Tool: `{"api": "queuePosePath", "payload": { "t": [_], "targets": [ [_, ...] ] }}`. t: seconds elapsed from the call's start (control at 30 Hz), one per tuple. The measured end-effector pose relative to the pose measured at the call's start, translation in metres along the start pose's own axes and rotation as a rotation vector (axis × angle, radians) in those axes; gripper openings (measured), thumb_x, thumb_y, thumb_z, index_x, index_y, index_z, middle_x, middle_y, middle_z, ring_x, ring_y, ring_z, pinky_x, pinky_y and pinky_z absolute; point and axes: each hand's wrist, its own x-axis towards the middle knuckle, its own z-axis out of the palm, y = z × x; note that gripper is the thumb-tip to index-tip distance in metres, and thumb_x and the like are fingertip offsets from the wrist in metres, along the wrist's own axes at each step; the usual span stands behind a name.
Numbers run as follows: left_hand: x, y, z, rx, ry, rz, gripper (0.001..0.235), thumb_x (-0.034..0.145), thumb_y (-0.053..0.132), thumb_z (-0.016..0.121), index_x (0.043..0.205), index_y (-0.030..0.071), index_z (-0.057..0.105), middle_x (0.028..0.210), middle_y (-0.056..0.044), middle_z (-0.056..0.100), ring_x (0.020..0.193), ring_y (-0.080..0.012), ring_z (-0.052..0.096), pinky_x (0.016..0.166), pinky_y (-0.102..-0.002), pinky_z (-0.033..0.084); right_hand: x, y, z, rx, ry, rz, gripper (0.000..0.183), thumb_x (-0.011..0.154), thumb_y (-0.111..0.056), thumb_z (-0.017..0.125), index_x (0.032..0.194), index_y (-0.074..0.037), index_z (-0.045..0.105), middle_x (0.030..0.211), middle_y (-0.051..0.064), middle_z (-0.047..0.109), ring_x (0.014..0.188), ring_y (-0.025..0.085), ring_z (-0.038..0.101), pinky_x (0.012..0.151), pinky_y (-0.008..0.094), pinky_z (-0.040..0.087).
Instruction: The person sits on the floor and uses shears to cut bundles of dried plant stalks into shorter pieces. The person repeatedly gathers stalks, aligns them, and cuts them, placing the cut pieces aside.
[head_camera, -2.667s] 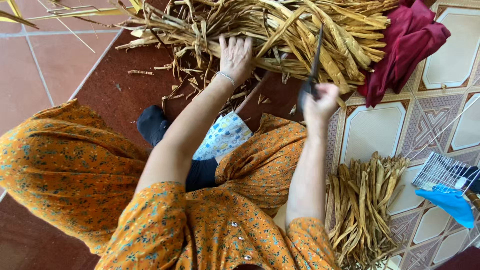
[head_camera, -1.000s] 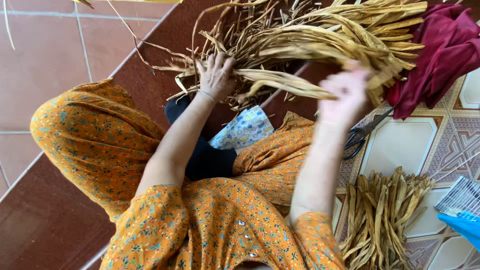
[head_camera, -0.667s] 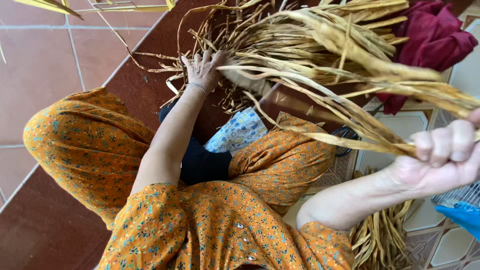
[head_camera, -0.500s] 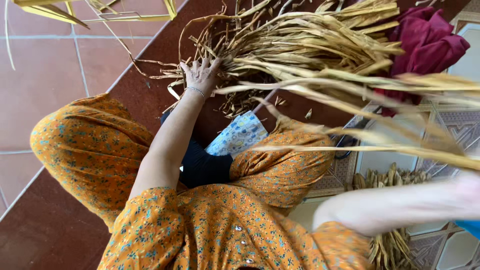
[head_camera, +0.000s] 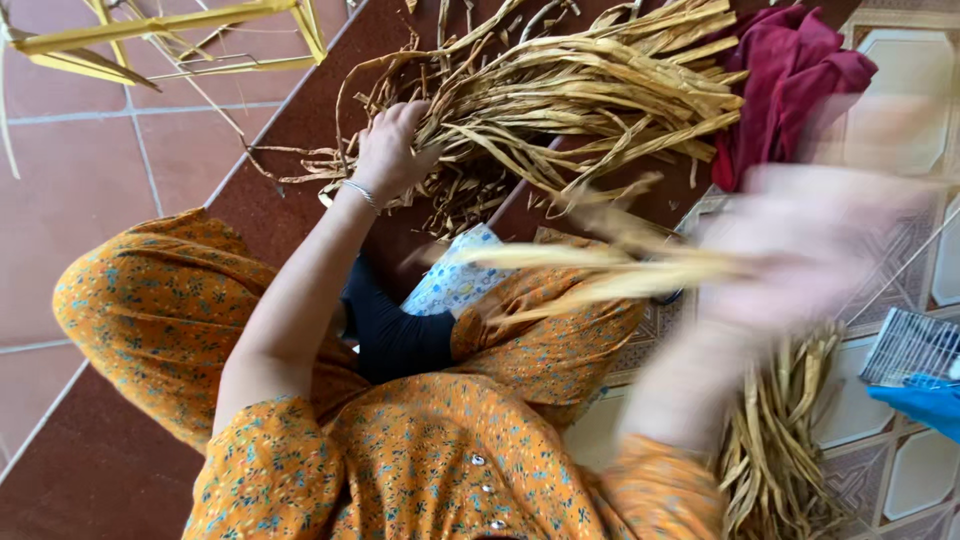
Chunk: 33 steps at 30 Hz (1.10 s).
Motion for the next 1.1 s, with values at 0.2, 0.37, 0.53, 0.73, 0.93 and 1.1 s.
{"api": "queuePosePath", "payload": {
  "t": [0.2,0.37,0.53,0.73,0.93,1.1],
  "targets": [
    [-0.034,-0.013,-0.002,-0.974,-0.39,-0.346,0.06,0.108,0.049,0.056,0.125,-0.006,0.072,0.119,-0.023,0.078,0.105,-0.0271,0.075,0.089,-0.035,0.063,-0.044,0.218,0.068,0.167,0.016,0.755,0.025,0.107,-0.036,0.059,0.107,-0.011,0.059,0.064,-0.004,0.045,0.051,0.008,0.038,0.048,0.027,0.033],
    [-0.068,-0.01,0.023,-1.143,-0.487,-0.417,0.058,0.108,0.048,0.059,0.138,-0.002,0.06,0.107,-0.01,0.07,0.092,-0.0157,0.065,0.081,-0.037,0.055,-0.109,0.273,0.062,0.077,-0.045,0.901,0.027,0.106,-0.037,0.059,0.102,-0.01,0.058,0.073,-0.001,0.057,0.054,0.009,0.048,0.051,0.03,0.045],
    [-0.059,0.012,0.013,-1.542,-0.474,-0.541,0.036,0.097,0.029,0.062,0.116,-0.002,0.062,0.099,-0.015,0.077,0.086,-0.0246,0.078,0.076,-0.038,0.066,-0.129,0.264,0.063,0.154,-0.286,0.812,0.049,0.108,-0.055,0.042,0.109,-0.009,0.06,0.08,0.006,0.063,0.063,0.013,0.06,0.06,0.032,0.056],
    [-0.052,0.027,-0.023,-1.47,-0.325,-0.365,0.016,0.098,0.009,0.068,0.108,-0.003,0.064,0.088,-0.011,0.072,0.072,-0.0186,0.072,0.066,-0.033,0.063,-0.103,0.237,0.057,-0.048,-0.336,0.712,0.071,0.1,-0.066,0.029,0.133,-0.01,0.057,0.115,0.005,0.072,0.106,0.014,0.069,0.091,0.035,0.062],
    [-0.067,0.056,-0.041,-0.935,-0.431,-0.039,0.027,0.098,0.015,0.066,0.123,0.005,0.064,0.091,-0.005,0.071,0.074,-0.0104,0.068,0.066,-0.027,0.061,-0.043,0.215,0.054,0.033,-0.245,0.589,0.081,0.11,-0.068,0.032,0.15,-0.003,0.057,0.105,0.004,0.049,0.094,0.016,0.045,0.08,0.03,0.044],
    [-0.077,0.069,-0.036,-0.782,-0.607,-0.051,0.03,0.102,0.024,0.062,0.124,0.004,0.058,0.086,-0.008,0.072,0.073,-0.0149,0.069,0.065,-0.033,0.061,-0.021,0.2,0.068,0.118,-0.254,0.491,0.061,0.103,-0.052,0.05,0.149,-0.012,0.05,0.127,0.014,0.069,0.117,0.03,0.068,0.105,0.046,0.057]
  ]
}}
